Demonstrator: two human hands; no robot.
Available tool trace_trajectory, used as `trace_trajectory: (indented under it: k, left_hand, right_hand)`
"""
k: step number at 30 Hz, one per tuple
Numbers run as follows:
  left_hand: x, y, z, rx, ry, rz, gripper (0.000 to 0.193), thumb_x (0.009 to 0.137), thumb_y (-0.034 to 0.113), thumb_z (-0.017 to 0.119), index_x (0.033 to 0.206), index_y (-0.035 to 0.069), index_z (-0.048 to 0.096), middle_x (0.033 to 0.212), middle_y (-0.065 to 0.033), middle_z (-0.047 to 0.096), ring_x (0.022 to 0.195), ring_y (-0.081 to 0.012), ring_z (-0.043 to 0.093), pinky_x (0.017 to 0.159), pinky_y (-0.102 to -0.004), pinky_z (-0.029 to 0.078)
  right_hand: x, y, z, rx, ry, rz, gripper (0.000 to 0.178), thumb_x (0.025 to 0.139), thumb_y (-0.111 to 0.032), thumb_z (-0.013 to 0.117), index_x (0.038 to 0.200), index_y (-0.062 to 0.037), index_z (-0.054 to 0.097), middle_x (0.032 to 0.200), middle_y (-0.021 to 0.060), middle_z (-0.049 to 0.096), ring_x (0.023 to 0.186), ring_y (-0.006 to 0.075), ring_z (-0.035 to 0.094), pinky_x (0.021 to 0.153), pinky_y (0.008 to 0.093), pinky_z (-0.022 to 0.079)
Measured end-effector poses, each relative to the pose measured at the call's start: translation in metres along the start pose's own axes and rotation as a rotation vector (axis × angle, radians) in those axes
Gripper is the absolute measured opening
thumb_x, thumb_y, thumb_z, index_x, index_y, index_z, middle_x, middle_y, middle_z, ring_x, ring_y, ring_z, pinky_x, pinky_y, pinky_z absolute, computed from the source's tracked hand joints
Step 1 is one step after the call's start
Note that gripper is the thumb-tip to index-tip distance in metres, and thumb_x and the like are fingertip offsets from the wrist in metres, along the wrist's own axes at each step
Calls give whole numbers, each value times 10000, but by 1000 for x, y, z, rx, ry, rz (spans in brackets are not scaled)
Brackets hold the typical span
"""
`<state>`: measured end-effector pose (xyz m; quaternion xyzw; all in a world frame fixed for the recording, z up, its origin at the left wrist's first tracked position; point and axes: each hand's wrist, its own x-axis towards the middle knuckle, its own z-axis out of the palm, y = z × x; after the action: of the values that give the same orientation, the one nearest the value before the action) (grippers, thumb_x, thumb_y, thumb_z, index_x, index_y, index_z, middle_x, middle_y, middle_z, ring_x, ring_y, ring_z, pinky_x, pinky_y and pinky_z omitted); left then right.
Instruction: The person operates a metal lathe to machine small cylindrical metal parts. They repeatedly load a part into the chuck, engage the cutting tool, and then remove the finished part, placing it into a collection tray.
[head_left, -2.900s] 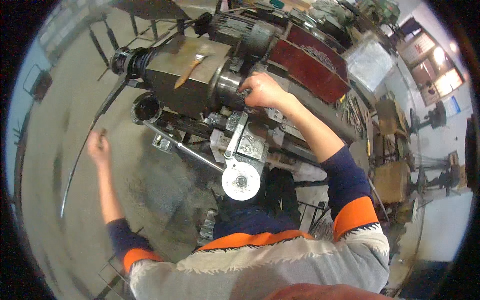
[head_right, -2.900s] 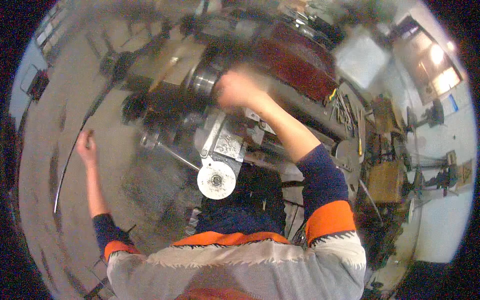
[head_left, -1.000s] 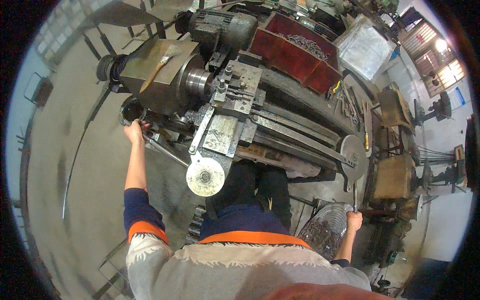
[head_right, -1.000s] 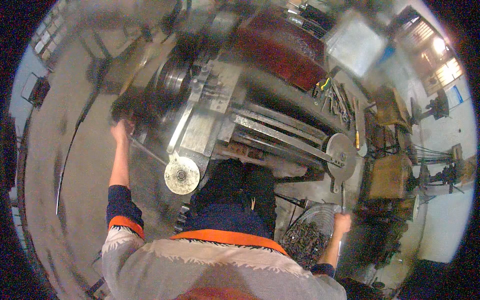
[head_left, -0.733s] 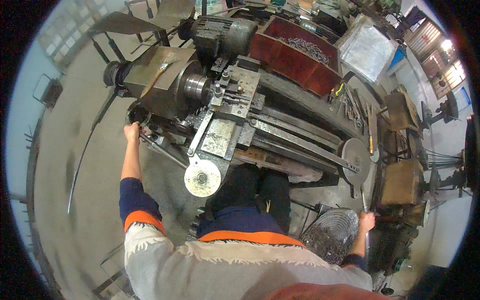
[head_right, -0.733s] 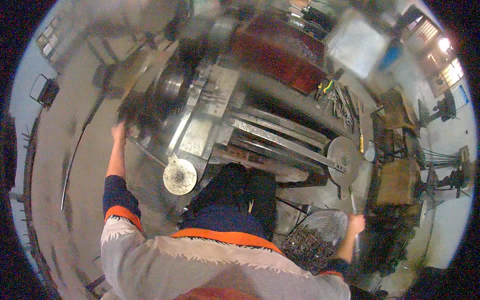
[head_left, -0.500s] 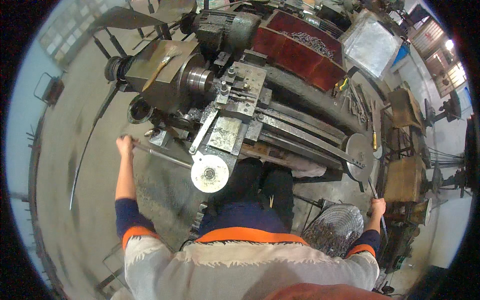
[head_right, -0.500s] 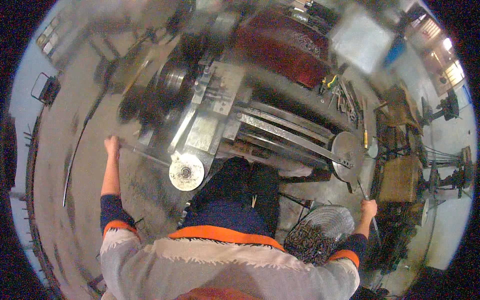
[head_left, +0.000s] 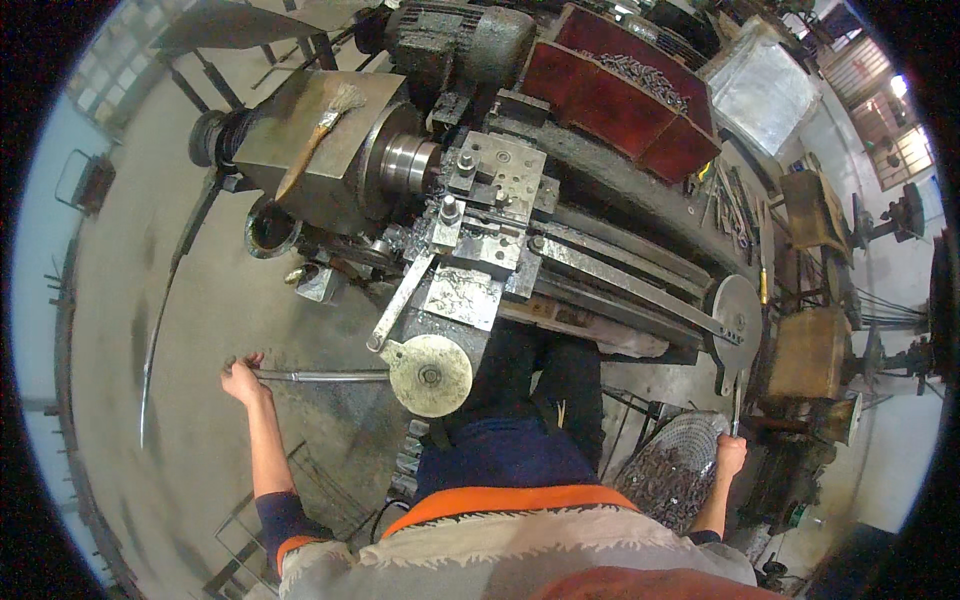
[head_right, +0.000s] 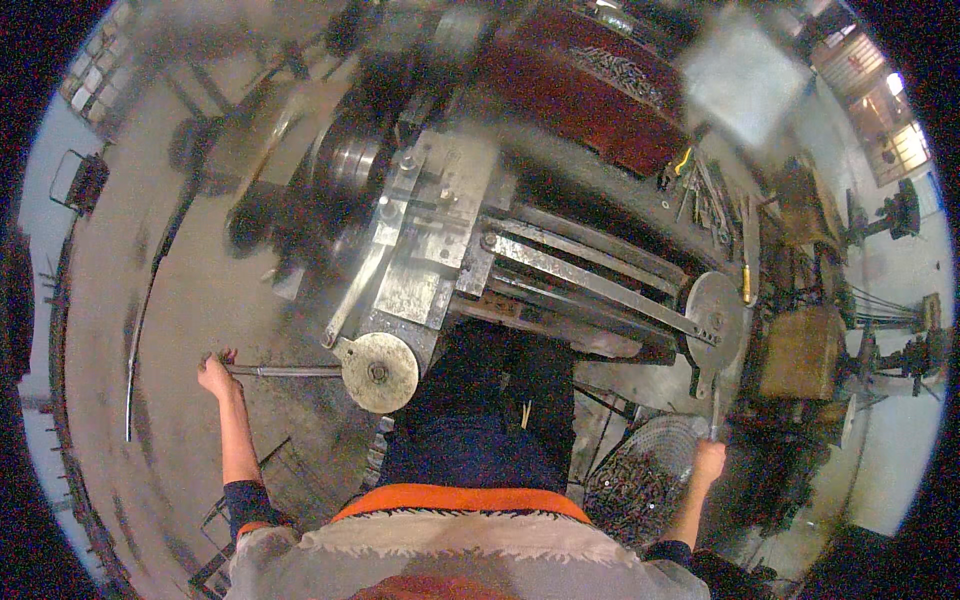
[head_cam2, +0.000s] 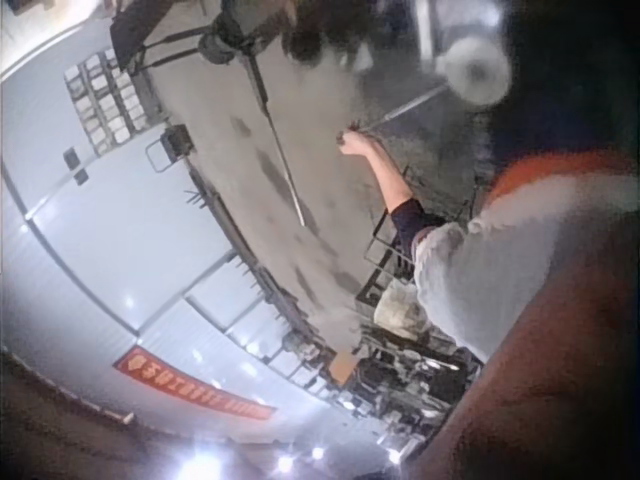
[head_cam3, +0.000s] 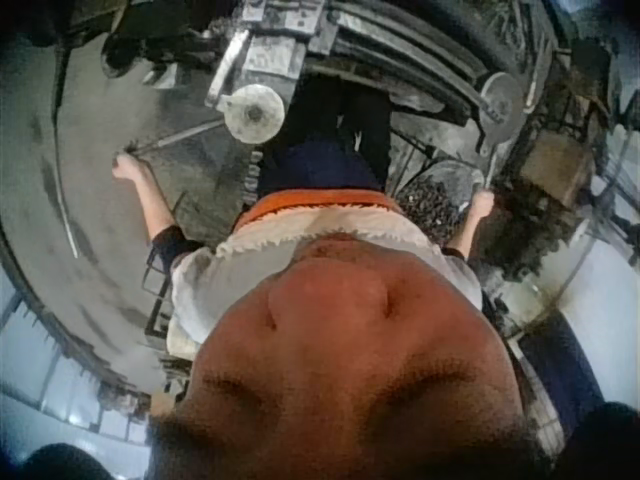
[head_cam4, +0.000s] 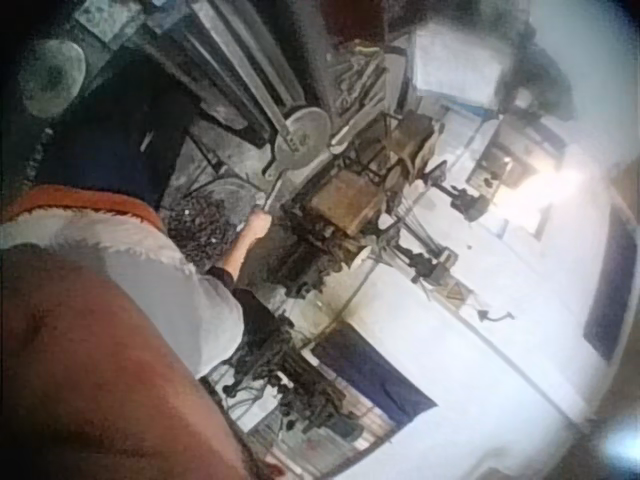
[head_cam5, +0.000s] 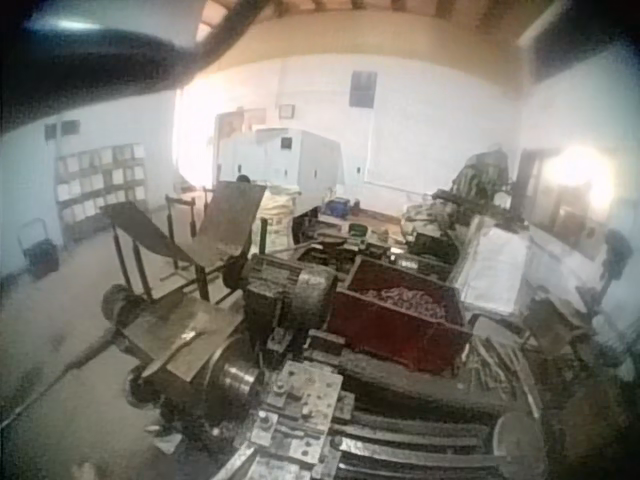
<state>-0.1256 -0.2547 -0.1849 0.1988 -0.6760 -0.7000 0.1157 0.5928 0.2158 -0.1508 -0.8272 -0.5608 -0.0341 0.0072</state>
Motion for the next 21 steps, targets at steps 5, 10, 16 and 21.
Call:
trace_trajectory:
  k: [5,10,16,21]
  left_hand:
    - [3,-3,4,-13,25,11,319,732,-48,402,1042,-126,416,762,-236,555,619,-297,578,581,-409,541]
    - [1,2,8,-17,8,15,320,730,-46,408,1039,-130,418,727,-207,540,595,-280,569,576,-406,540]
    - [9,-4,-16,13,-100,9,289,712,-11,441,980,-118,431,718,-205,565,562,-282,586,572,-373,533]
    - [-20,17,-39,190,-100,-25,196,725,50,508,878,-63,460,655,-118,533,537,-211,555,505,-304,478]
  right_hand:
    - [-9,-3,-3,67,-11,-22,418,642,-296,518,835,69,582,876,292,587,858,434,566,762,453,439]
    - [-9,-10,-11,24,-67,-16,434,652,-324,512,828,67,580,889,292,585,859,437,563,760,460,438]
    - [55,9,3,-21,101,-187,433,671,-350,508,801,57,577,834,267,597,830,439,564,743,480,440]
    - [126,12,1,-188,18,-174,366,715,-342,547,805,8,599,844,217,617,838,402,580,707,456,462]
